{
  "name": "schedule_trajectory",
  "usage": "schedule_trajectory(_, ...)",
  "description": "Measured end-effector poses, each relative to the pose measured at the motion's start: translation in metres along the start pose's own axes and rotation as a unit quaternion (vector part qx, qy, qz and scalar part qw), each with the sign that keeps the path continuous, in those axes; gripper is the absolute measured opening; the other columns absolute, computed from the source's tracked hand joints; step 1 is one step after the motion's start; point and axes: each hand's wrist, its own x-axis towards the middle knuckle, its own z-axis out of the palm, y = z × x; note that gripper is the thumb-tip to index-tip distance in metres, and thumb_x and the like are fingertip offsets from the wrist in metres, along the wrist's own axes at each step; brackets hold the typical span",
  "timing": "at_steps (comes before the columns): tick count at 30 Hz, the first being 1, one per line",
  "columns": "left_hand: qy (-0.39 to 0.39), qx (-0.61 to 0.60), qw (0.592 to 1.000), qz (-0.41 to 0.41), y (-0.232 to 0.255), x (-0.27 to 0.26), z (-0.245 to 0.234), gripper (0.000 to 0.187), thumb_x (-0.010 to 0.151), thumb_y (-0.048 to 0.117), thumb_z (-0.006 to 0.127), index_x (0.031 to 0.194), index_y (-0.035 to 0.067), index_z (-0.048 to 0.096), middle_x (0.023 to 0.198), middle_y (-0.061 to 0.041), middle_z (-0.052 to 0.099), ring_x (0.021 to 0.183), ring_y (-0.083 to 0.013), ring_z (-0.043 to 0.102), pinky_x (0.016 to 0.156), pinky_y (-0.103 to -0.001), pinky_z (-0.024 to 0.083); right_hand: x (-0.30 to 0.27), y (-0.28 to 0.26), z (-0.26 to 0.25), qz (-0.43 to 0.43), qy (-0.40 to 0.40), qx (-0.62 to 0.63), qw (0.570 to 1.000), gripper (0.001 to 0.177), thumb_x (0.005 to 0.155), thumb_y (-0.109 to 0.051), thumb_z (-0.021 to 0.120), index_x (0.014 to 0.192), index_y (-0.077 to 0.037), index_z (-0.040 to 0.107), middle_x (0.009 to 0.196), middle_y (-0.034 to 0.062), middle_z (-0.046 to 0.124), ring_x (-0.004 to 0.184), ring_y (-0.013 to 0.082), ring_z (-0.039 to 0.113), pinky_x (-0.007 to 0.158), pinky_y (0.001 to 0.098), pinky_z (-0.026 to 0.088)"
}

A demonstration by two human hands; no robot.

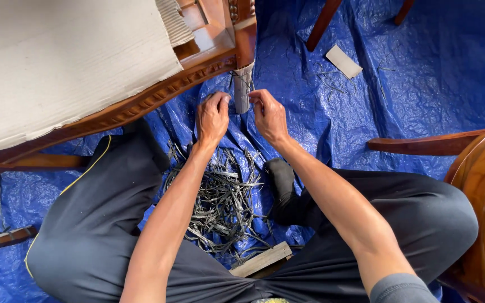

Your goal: Wrapping wooden chair legs with cardboard and tying them with plastic strips for protection.

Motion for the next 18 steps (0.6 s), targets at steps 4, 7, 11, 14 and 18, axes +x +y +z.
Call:
schedule_trajectory(4,-0.001,0.020,1.000,0.007,0.020,-0.009,-0.008,0.020,0.102,0.017,0.056,0.101,0.004,0.072,0.098,-0.016,0.074,0.088,-0.0361,0.071,0.076,-0.045,0.056,-0.006,-0.004,0.004,-0.007,-0.015,0.031,0.999,0.030,0.093,0.009,0.056,0.119,-0.005,0.063,0.102,0.0121,0.073,0.090,0.0259,0.075,0.080,0.0363,0.060)
schedule_trajectory(7,-0.018,0.029,0.999,-0.033,0.030,-0.016,-0.009,0.019,0.101,0.019,0.058,0.103,0.007,0.072,0.101,-0.014,0.075,0.088,-0.0366,0.071,0.072,-0.045,0.055,-0.010,-0.008,0.002,-0.020,-0.015,0.010,1.000,0.044,0.087,0.011,0.054,0.126,-0.007,0.065,0.110,0.0131,0.074,0.095,0.0271,0.074,0.081,0.0372,0.060)
schedule_trajectory(11,-0.040,0.047,0.997,-0.054,0.034,-0.023,-0.005,0.019,0.102,0.021,0.058,0.105,0.009,0.072,0.101,-0.011,0.076,0.087,-0.0354,0.072,0.070,-0.045,0.055,-0.009,-0.009,0.000,0.004,-0.010,-0.055,0.998,0.027,0.095,0.002,0.067,0.120,-0.009,0.070,0.105,0.0112,0.074,0.091,0.0273,0.072,0.077,0.0382,0.057)
schedule_trajectory(14,-0.049,0.049,0.995,-0.072,0.035,-0.026,-0.003,0.019,0.102,0.022,0.058,0.106,0.009,0.072,0.100,-0.010,0.076,0.086,-0.0342,0.073,0.069,-0.045,0.055,-0.005,-0.018,-0.004,-0.025,0.022,-0.078,0.996,0.023,0.092,0.001,0.070,0.113,-0.009,0.073,0.108,0.0133,0.071,0.092,0.0282,0.069,0.077,0.0383,0.057)
schedule_trajectory(18,-0.069,0.059,0.990,-0.108,0.033,-0.029,-0.001,0.018,0.102,0.020,0.058,0.109,0.010,0.071,0.098,-0.010,0.076,0.084,-0.0330,0.074,0.068,-0.045,0.056,0.002,-0.012,-0.002,-0.102,0.025,-0.054,0.993,0.024,0.091,0.005,0.068,0.112,-0.006,0.070,0.115,0.0103,0.073,0.101,0.0287,0.069,0.084,0.0376,0.058)
